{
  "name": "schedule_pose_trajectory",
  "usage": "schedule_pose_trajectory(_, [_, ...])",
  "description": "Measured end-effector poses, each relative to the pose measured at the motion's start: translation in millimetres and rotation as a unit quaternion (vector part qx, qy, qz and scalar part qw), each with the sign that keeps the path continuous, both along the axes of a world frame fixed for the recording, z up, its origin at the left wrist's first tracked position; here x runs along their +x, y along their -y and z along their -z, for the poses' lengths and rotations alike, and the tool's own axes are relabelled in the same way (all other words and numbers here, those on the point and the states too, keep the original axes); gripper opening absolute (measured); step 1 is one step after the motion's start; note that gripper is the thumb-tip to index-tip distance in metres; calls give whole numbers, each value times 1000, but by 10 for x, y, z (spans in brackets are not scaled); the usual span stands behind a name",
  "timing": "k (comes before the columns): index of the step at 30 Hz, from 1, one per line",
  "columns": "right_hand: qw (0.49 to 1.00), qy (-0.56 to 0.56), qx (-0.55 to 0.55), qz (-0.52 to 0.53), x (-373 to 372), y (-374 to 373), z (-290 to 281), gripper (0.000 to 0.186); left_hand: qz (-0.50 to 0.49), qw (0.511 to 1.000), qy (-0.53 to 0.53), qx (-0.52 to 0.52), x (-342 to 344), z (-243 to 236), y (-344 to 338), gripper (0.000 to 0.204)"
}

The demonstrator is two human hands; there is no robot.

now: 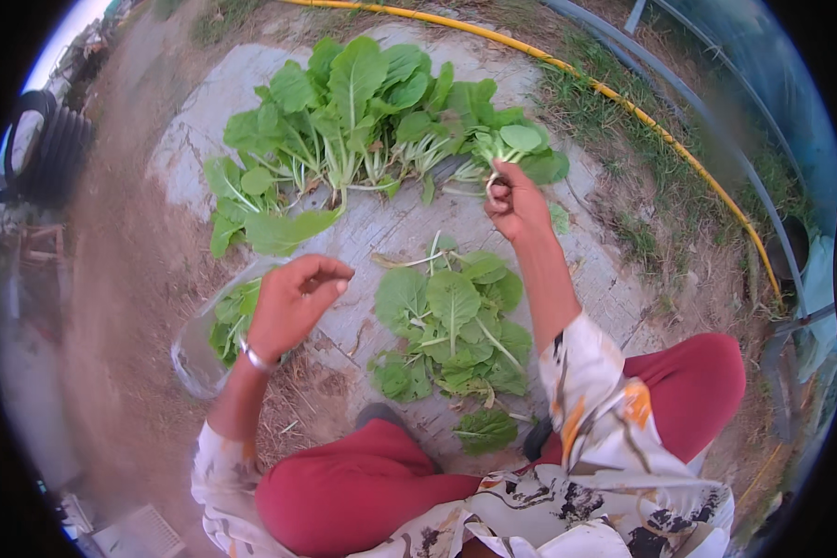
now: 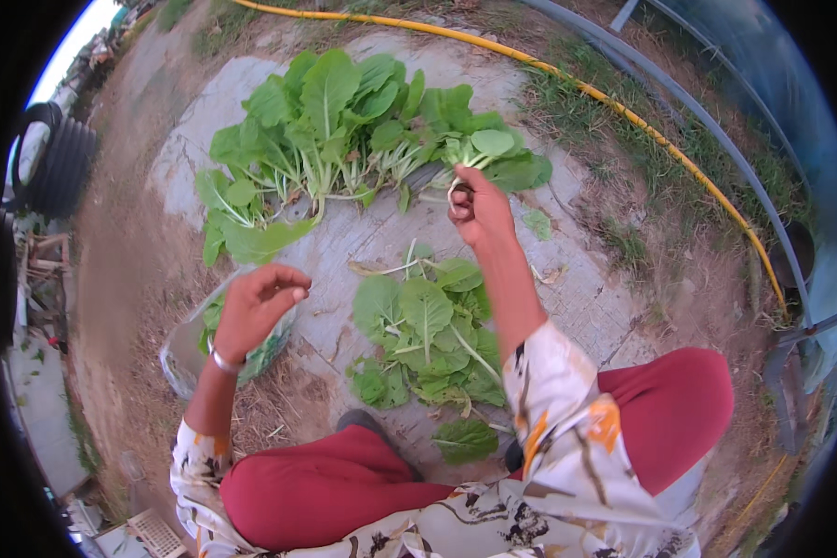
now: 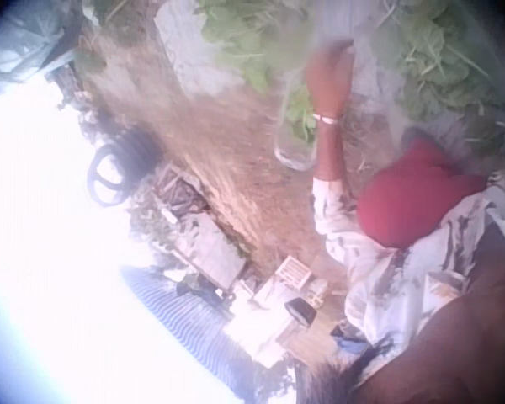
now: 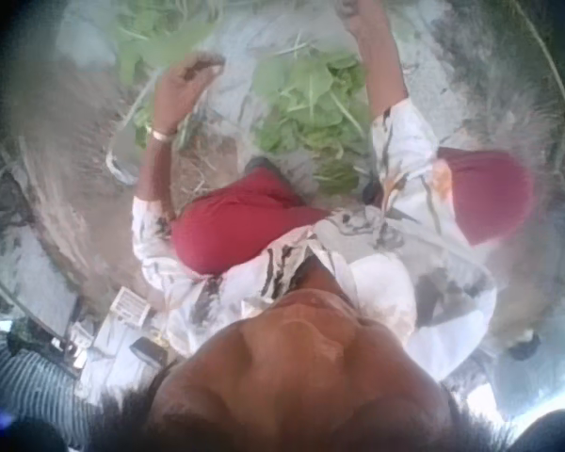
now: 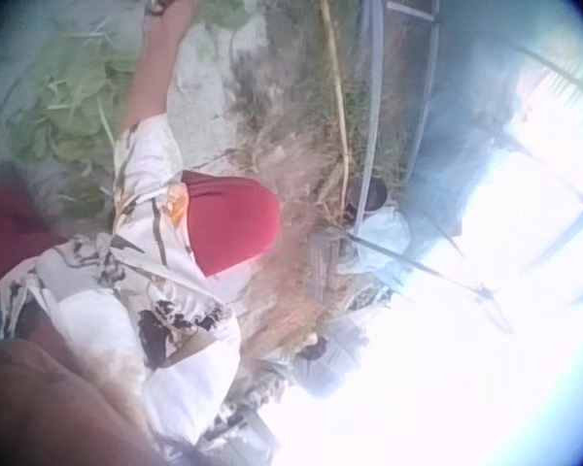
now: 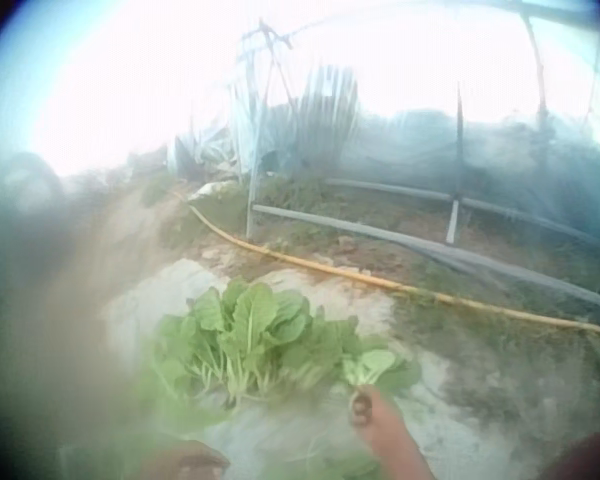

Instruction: The person picks up bunches of leafy green vegetables from the ground, removes yellowed or damaged leaves by hand, and places the cleaned bunches into a plastic bag.

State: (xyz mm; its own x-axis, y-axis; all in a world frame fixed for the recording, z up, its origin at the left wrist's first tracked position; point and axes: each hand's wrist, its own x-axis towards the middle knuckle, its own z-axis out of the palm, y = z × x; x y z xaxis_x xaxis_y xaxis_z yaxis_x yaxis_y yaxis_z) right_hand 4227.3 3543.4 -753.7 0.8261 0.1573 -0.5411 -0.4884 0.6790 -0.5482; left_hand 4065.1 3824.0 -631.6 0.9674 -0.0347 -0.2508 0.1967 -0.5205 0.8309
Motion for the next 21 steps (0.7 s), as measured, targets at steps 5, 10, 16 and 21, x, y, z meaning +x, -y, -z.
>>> schedule_pose_trajectory(5, [961, 90, 192, 175, -242, 239, -798, 13, 70, 993, -79, 56, 988, -97, 395, 23])
schedule_pose_trajectory(10, [931, 172, 167, 277, -152, 740, -1211, 13, -15, 992, -93, 88, 2024, 299, 863, 32])
schedule_pose_trajectory(16, [918, 189, 67, 343, -31, 1369, -1251, 17, -399, 886, -102, -212, 2999, 1189, 1652, 33])
schedule_pose_trajectory(21, [912, 166, 48, 371, 40, 1613, -1127, 19, -319, 924, 11, -209, 3207, 1230, 1409, 17])
